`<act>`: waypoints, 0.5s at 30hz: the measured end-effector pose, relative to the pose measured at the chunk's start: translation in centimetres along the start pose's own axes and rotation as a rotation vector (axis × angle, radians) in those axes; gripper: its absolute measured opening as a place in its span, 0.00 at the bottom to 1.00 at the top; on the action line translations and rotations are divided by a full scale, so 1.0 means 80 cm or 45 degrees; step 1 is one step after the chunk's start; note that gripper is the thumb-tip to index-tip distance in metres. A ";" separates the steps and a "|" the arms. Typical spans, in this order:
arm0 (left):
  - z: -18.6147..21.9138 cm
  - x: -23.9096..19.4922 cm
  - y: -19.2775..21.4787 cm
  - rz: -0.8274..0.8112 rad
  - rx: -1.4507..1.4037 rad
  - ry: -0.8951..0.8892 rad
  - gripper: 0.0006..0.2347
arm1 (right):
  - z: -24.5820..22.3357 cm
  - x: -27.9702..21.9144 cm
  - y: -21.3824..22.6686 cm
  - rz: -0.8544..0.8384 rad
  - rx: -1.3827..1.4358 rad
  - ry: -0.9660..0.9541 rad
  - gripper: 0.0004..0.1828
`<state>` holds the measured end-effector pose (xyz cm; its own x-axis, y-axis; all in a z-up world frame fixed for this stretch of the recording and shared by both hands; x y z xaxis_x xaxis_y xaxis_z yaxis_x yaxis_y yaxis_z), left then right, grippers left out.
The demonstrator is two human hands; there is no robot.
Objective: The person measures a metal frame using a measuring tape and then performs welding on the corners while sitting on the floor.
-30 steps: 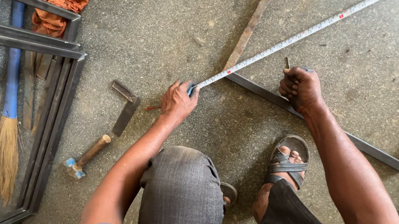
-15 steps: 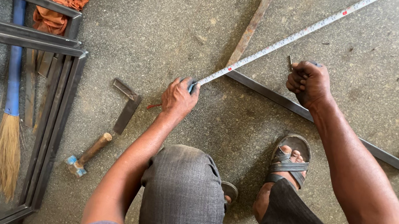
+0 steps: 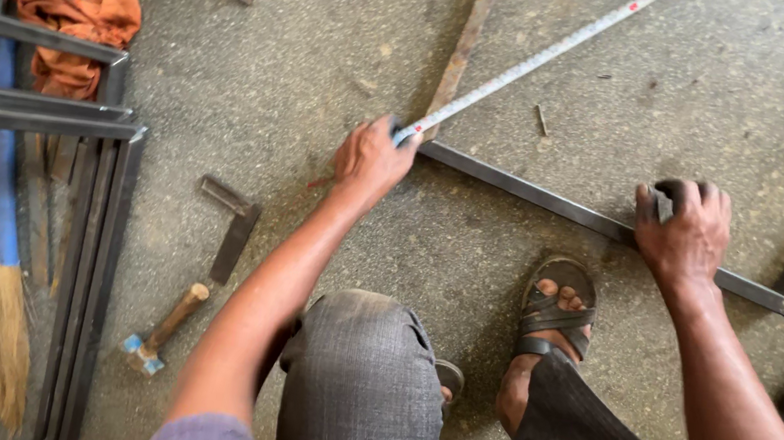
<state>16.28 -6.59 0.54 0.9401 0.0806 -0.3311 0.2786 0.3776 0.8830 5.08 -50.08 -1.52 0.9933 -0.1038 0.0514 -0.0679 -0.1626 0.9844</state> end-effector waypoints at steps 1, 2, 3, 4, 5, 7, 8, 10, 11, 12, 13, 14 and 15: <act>0.016 0.015 -0.007 -0.108 0.003 0.064 0.18 | 0.007 -0.014 0.003 0.027 0.025 0.021 0.19; 0.032 0.029 -0.017 -0.217 0.008 0.129 0.20 | 0.011 -0.027 0.006 0.054 0.050 0.042 0.18; 0.054 0.041 -0.021 -0.245 0.081 0.088 0.20 | 0.012 -0.036 0.006 0.075 0.078 0.063 0.18; 0.074 0.055 -0.028 -0.273 0.155 0.046 0.20 | 0.018 -0.037 0.000 0.093 0.076 0.033 0.17; 0.087 0.064 -0.038 -0.307 0.229 0.003 0.20 | 0.022 -0.035 -0.007 0.105 0.071 -0.002 0.17; 0.098 0.086 -0.049 -0.242 0.413 0.014 0.20 | 0.029 -0.033 -0.013 0.163 0.083 -0.059 0.17; 0.102 0.096 -0.057 -0.205 0.502 0.011 0.20 | 0.026 -0.034 -0.014 0.209 0.099 -0.081 0.17; 0.099 0.112 -0.063 -0.066 0.464 0.010 0.12 | 0.028 -0.029 -0.010 0.254 0.129 -0.124 0.17; 0.098 0.115 -0.067 -0.012 0.475 -0.037 0.11 | 0.026 -0.032 -0.010 0.235 0.155 -0.144 0.17; 0.097 0.115 -0.071 0.043 0.485 -0.084 0.10 | 0.024 -0.030 -0.008 0.265 0.123 -0.149 0.17; 0.087 0.115 -0.085 -0.088 0.501 -0.052 0.09 | 0.021 -0.026 -0.006 0.292 0.099 -0.145 0.18; 0.078 0.114 -0.098 -0.219 0.518 -0.021 0.09 | 0.023 -0.027 -0.006 0.254 0.080 -0.175 0.18; 0.073 0.114 -0.098 -0.202 0.481 -0.017 0.08 | 0.022 -0.023 -0.008 0.216 0.076 -0.194 0.19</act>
<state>23.83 -14.17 -7.45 0.8813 0.0358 -0.4712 0.4709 0.0190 0.8820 3.13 -51.50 -2.58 0.9418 -0.2808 0.1849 -0.2429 -0.1877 0.9517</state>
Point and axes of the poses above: each hand's wrist, its own x-axis towards the middle knuckle, its own y-axis out of the back of the hand, z = x × y, the point moved 9 cm from there along x, towards the middle knuckle, and after that the axes turned 7 degrees about z, right-handed, at the moved point
